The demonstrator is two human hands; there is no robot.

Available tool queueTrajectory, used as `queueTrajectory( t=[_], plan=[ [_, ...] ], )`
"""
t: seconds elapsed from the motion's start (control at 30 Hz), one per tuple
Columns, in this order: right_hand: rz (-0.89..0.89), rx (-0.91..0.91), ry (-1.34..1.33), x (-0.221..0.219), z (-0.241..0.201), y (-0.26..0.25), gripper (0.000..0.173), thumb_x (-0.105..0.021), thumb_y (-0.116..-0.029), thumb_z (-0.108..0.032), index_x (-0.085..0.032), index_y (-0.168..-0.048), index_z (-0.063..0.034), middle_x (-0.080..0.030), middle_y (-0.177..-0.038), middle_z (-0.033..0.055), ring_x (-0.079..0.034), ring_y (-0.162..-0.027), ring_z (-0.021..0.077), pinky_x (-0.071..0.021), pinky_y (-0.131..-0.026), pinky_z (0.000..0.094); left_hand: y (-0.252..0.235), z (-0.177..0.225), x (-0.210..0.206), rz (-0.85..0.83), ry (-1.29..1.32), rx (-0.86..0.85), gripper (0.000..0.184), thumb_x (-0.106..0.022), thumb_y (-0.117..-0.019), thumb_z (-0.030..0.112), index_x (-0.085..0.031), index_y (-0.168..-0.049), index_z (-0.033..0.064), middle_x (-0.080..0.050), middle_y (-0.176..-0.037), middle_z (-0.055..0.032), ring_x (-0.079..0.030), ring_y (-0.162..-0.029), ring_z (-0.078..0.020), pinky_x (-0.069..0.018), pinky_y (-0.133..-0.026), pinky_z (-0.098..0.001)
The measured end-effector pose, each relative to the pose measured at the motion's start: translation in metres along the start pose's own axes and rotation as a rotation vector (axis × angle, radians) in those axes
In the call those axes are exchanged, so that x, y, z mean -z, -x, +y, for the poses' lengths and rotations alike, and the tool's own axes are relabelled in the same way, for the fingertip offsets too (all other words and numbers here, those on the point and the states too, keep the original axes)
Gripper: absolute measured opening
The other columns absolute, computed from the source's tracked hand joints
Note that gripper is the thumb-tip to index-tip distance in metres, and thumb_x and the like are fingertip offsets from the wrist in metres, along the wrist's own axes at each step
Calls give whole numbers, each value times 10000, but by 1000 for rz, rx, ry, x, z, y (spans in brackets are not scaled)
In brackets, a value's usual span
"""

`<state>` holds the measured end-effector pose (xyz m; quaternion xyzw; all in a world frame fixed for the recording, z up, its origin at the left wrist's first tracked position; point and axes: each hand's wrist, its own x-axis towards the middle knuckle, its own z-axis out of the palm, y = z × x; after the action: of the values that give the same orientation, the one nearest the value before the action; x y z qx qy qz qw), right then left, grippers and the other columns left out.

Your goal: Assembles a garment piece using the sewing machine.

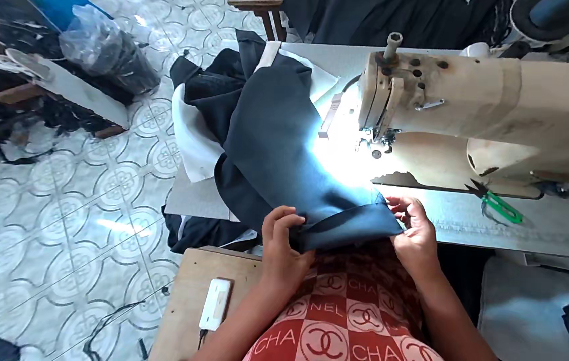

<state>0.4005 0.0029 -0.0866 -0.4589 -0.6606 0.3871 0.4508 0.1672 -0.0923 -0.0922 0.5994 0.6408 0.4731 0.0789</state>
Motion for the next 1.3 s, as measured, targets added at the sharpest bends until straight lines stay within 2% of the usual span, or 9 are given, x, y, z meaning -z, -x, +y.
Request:
queueTrajectory(
  t=[0.13,0.2,0.33,0.4,0.57,0.73,0.9,1.03,1.3],
  plan=[
    [11,7,78,-2,0,0,376,-624,-805,33,-658,-1179,16,-678,-1109,112,-665,-998,113,-574,-847,239,2,2,1,-25,-29,-83,177,-755,-774,94,-603,-865,79,-618,-865,-65,-601,-797,-74,-505,-704,-148],
    [14,2,104,-2,-1,-1,389,-615,-804,33,-662,-1189,4,-679,-1097,102,-667,-979,104,-576,-836,232,3,3,-1,-62,-25,-42,188,-737,-781,72,-676,-952,26,-623,-799,-54,-559,-676,-50,-475,-620,-141],
    [21,-13,140,-5,-2,1,379,-645,-811,7,-665,-1189,-3,-680,-1088,102,-666,-969,100,-573,-831,228,1,2,-2,-99,21,19,553,-755,-793,21,-602,-1320,-52,-639,-1306,-231,-669,-1164,-217,-574,-971,-315],
    [30,-6,148,-6,-1,0,391,-635,-808,21,-658,-1198,6,-679,-1091,114,-667,-966,108,-573,-822,230,2,0,-3,-64,46,-14,499,-767,-782,43,-604,-1253,10,-616,-1327,-219,-603,-1269,-243,-537,-1022,-336],
    [110,41,178,-11,3,-1,341,-660,-833,16,-639,-1172,45,-678,-1056,144,-681,-936,135,-592,-824,262,10,2,-2,-113,70,-224,141,-653,-893,152,-578,-1012,162,-610,-1103,-33,-587,-1114,-125,-487,-992,-244],
    [187,70,292,-20,6,-1,273,-623,-835,62,-682,-1102,63,-729,-987,137,-717,-902,136,-601,-826,261,16,12,-9,-280,-25,-416,115,-540,-1055,280,-638,-1058,341,-571,-1357,65,-433,-1411,-172,-295,-1215,-466],
    [221,107,460,-21,8,-1,264,-595,-861,66,-720,-1094,60,-755,-991,157,-738,-948,221,-600,-868,327,11,15,-12,-345,-89,-399,253,-485,-980,172,-697,-1104,233,-695,-1212,17,-607,-1214,-166,-402,-1131,-407],
    [225,153,516,-20,9,-3,271,-595,-862,72,-742,-1088,44,-768,-1012,157,-745,-986,254,-595,-898,349,5,25,-13,-351,-99,-364,177,-639,-980,308,-768,-1050,209,-733,-1103,22,-649,-1067,-144,-512,-925,-308],
    [232,200,598,-20,11,-1,335,-566,-852,96,-774,-1096,-3,-776,-1053,145,-747,-1003,277,-587,-919,368,-15,41,-13,-522,-252,-326,263,-604,-941,37,-790,-1071,171,-687,-1092,-85,-663,-870,-224,-573,-714,-320]
  ],
)
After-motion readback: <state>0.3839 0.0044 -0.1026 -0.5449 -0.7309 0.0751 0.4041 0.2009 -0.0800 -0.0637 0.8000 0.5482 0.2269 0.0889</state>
